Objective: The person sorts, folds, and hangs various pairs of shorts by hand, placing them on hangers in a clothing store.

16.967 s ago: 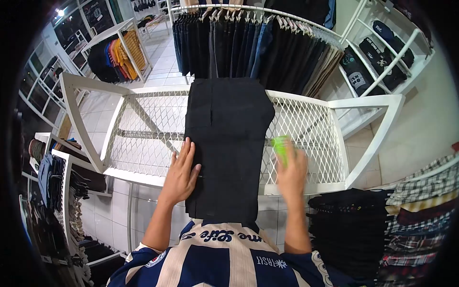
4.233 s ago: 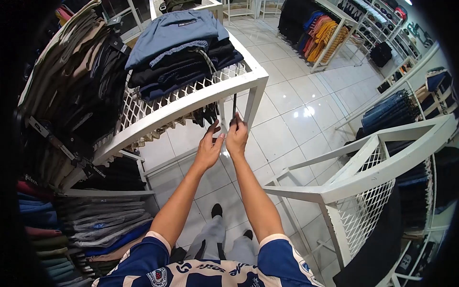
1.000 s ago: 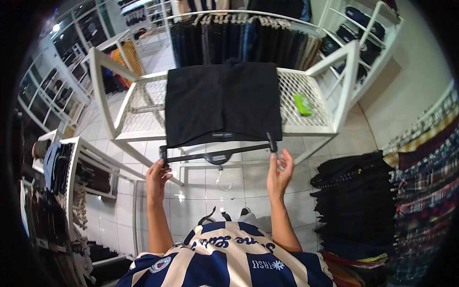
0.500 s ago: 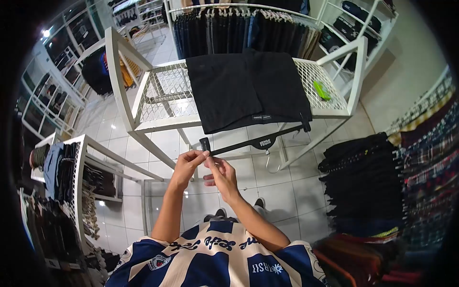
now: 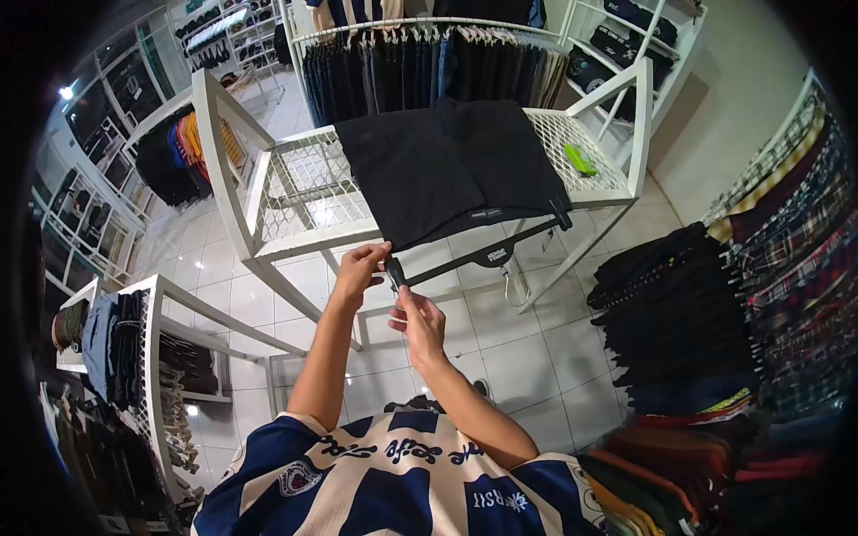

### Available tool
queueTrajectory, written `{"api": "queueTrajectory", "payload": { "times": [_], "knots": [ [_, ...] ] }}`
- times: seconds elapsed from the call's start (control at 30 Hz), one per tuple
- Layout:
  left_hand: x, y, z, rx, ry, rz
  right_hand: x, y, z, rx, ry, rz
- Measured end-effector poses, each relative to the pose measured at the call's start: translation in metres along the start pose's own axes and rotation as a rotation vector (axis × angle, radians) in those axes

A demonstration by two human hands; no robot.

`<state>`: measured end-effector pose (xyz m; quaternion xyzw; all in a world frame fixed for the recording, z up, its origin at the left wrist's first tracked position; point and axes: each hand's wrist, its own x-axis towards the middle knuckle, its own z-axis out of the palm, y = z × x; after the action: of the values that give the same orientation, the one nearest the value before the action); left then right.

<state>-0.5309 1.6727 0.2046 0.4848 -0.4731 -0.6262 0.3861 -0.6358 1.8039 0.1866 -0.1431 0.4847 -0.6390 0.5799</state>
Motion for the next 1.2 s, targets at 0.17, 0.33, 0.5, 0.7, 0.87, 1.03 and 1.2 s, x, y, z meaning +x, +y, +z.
{"api": "queueTrajectory", "payload": {
  "times": [0.17, 0.33, 0.5, 0.7, 0.87, 1.03, 1.2],
  "knots": [
    [0.002, 0.003, 0.001, 0.006, 0.020, -0.015, -0.003, -0.002, 0.011, 0.021, 0.083, -0.098],
    [0.004, 0.010, -0.002, 0.069, -0.012, 0.016, 0.001, 0.004, 0.010, 0.086, 0.083, -0.110],
    [0.003, 0.009, -0.001, 0.094, -0.055, 0.035, 0.004, 0.003, 0.013, 0.130, 0.107, -0.152],
    [-0.002, 0.020, 0.003, -0.003, -0.035, 0.023, 0.003, -0.006, 0.017, 0.149, 0.120, -0.181],
    [-0.010, 0.017, 0.008, 0.096, 0.006, 0.098, 0.004, -0.002, 0.016, 0.181, 0.153, -0.176],
    [-0.012, 0.002, 0.017, 0.033, 0.026, 0.193, 0.003, -0.005, 0.013, 0.191, 0.189, -0.193],
    [-0.019, 0.001, 0.029, 0.067, 0.090, 0.256, 0.003, -0.006, 0.010, 0.190, 0.225, -0.213]
  ]
}}
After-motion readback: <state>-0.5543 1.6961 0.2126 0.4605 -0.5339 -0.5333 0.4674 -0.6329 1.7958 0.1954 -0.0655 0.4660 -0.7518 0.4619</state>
